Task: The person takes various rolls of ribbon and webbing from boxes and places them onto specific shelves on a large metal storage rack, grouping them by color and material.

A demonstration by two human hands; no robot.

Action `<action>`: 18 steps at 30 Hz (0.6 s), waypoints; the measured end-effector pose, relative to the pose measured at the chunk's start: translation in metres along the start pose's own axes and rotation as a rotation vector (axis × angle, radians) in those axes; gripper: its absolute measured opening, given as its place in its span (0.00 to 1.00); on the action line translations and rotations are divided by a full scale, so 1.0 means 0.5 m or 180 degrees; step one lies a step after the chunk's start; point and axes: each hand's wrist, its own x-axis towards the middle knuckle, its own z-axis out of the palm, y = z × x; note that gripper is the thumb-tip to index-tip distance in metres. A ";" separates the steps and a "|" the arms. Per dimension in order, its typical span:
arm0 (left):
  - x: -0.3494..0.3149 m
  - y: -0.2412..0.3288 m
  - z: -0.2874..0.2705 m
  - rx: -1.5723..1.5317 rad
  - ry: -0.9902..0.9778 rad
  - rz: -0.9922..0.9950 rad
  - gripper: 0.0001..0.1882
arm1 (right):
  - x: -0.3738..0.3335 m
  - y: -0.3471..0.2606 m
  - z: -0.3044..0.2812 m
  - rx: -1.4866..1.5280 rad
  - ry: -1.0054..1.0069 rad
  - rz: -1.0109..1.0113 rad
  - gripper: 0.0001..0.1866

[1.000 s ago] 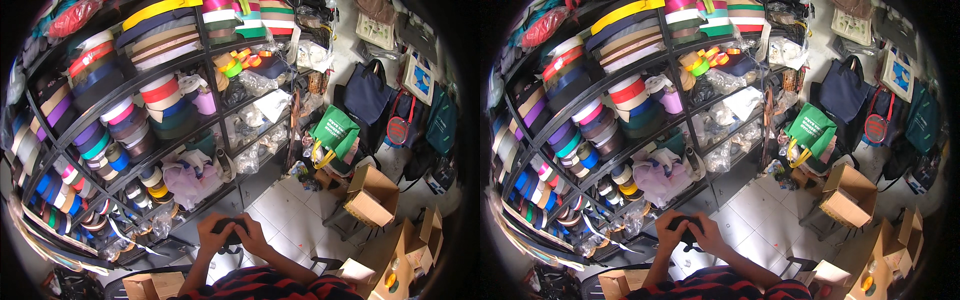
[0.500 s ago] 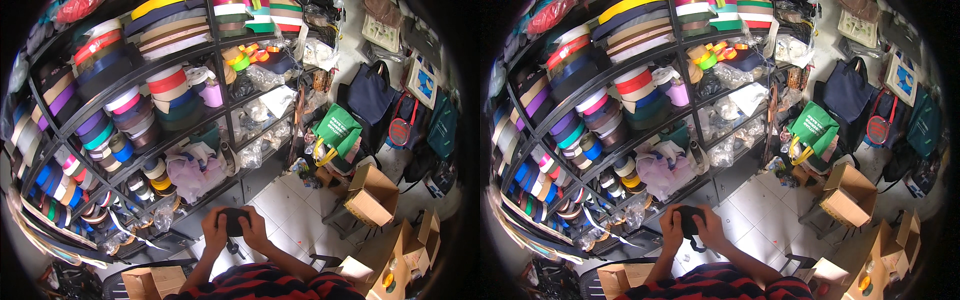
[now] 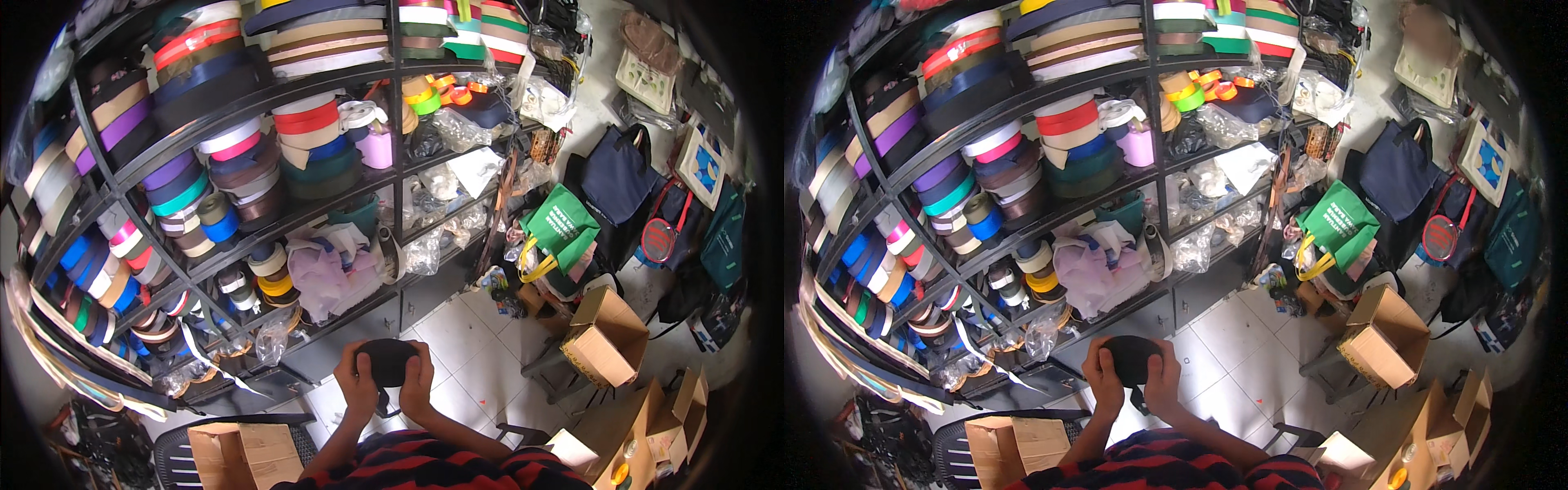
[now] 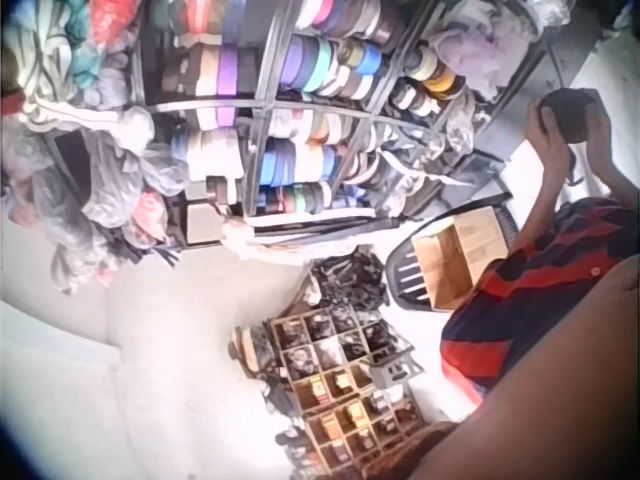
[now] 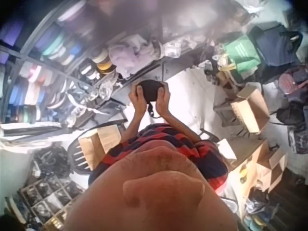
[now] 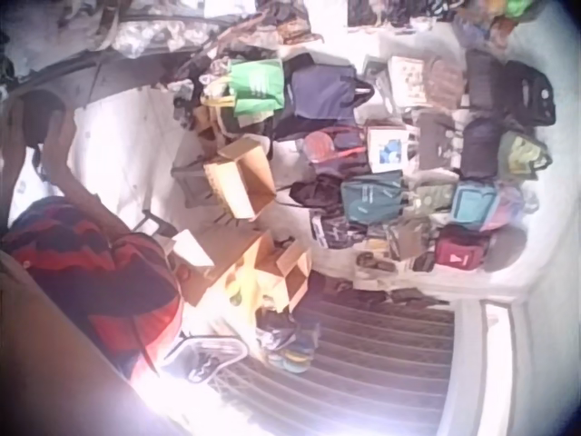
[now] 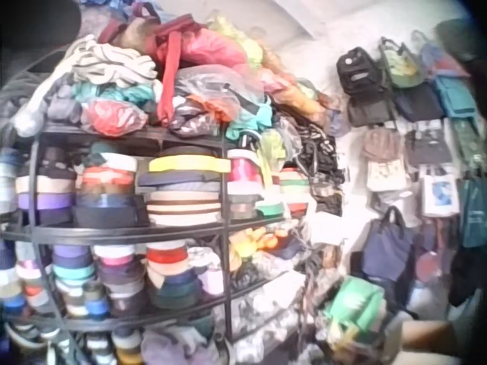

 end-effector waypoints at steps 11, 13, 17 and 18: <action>0.032 0.009 -0.113 0.0047 0.0167 0.0054 0.14 | -0.002 -0.030 0.072 -0.0088 -0.0859 -0.0106 0.13; 0.025 -0.014 -0.129 -0.0010 0.0264 0.0033 0.16 | -0.024 -0.031 0.111 0.0139 -0.0197 -0.0102 0.14; 0.038 -0.019 -0.200 0.0212 0.0044 -0.0039 0.18 | -0.026 -0.020 0.114 -0.0042 -0.1154 0.0076 0.15; 0.047 -0.017 -0.223 0.0392 -0.0126 -0.0006 0.18 | -0.017 -0.022 0.119 0.0012 -0.1348 -0.0083 0.14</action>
